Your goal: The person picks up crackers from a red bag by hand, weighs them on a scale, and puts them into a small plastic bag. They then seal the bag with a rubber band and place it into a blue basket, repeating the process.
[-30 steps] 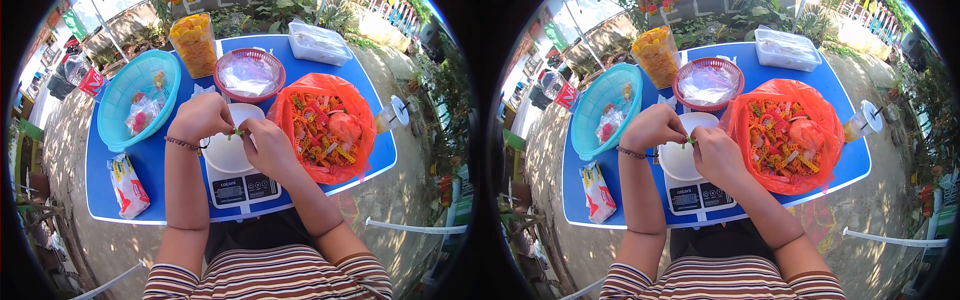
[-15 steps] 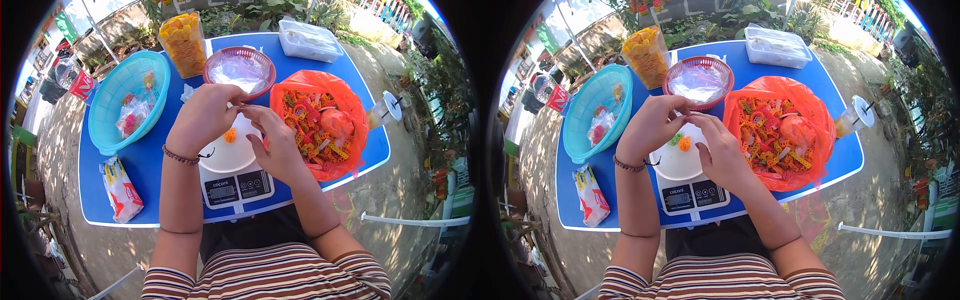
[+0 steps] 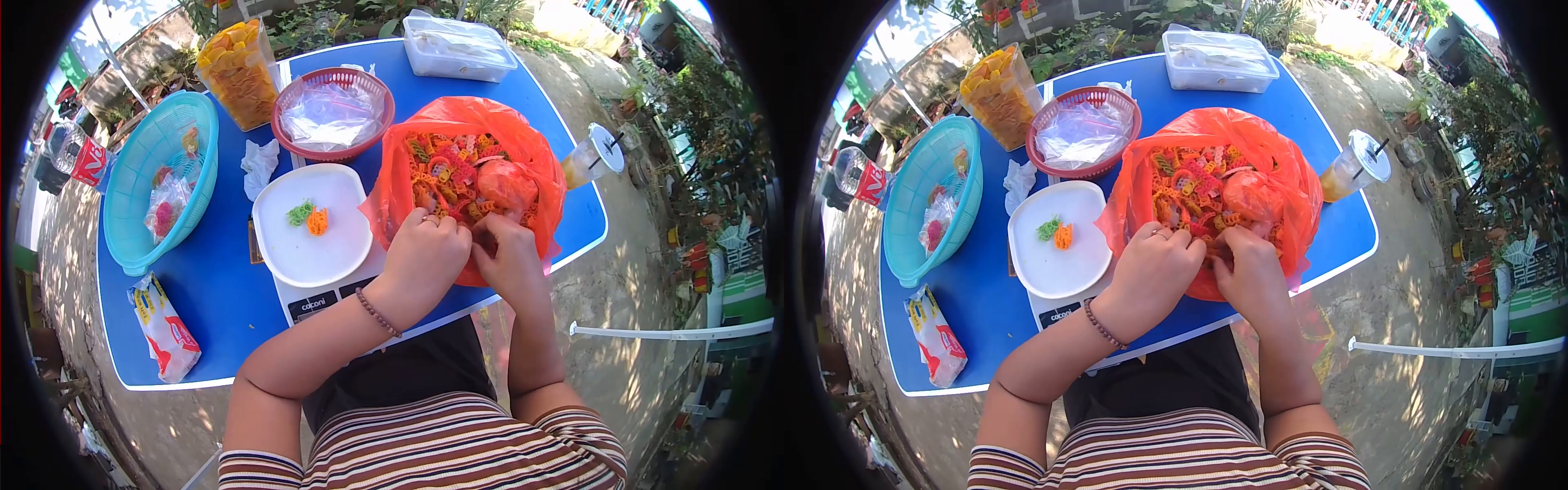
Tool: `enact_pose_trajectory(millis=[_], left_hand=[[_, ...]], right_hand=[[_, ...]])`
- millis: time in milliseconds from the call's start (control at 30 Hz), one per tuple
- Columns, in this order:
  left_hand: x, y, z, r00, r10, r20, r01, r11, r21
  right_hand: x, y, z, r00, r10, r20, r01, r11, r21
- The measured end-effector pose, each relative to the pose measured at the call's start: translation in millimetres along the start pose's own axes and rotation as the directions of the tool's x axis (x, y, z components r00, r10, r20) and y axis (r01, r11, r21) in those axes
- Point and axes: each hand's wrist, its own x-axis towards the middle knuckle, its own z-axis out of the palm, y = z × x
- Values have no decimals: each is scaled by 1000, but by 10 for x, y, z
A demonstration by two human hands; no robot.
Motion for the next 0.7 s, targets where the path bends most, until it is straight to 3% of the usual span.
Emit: enact_pose_trajectory(millis=[100,200,300,500,600,700], left_hand=[[-13,3,-10,987,-115,111,114,993,17],[-25,-55,-46,985,-100,144,102,995,-6],[-8,-66,-109,978,-117,171,123,992,-23],[-38,-104,-2,989,-81,122,87,995,-51],[-61,-28,47,989,-107,101,105,994,19],[-51,39,55,986,-119,118,109,991,81]], right_hand=[[-62,79,58,999,-24,32,29,985,-168],[-60,65,52,987,-161,0,159,975,-155],[-71,73,88,982,-185,39,188,979,-76],[-142,35,164,990,-140,26,140,990,-32],[-158,59,17,989,-143,28,142,989,47],[-200,50,-137,998,36,53,-39,998,50]])
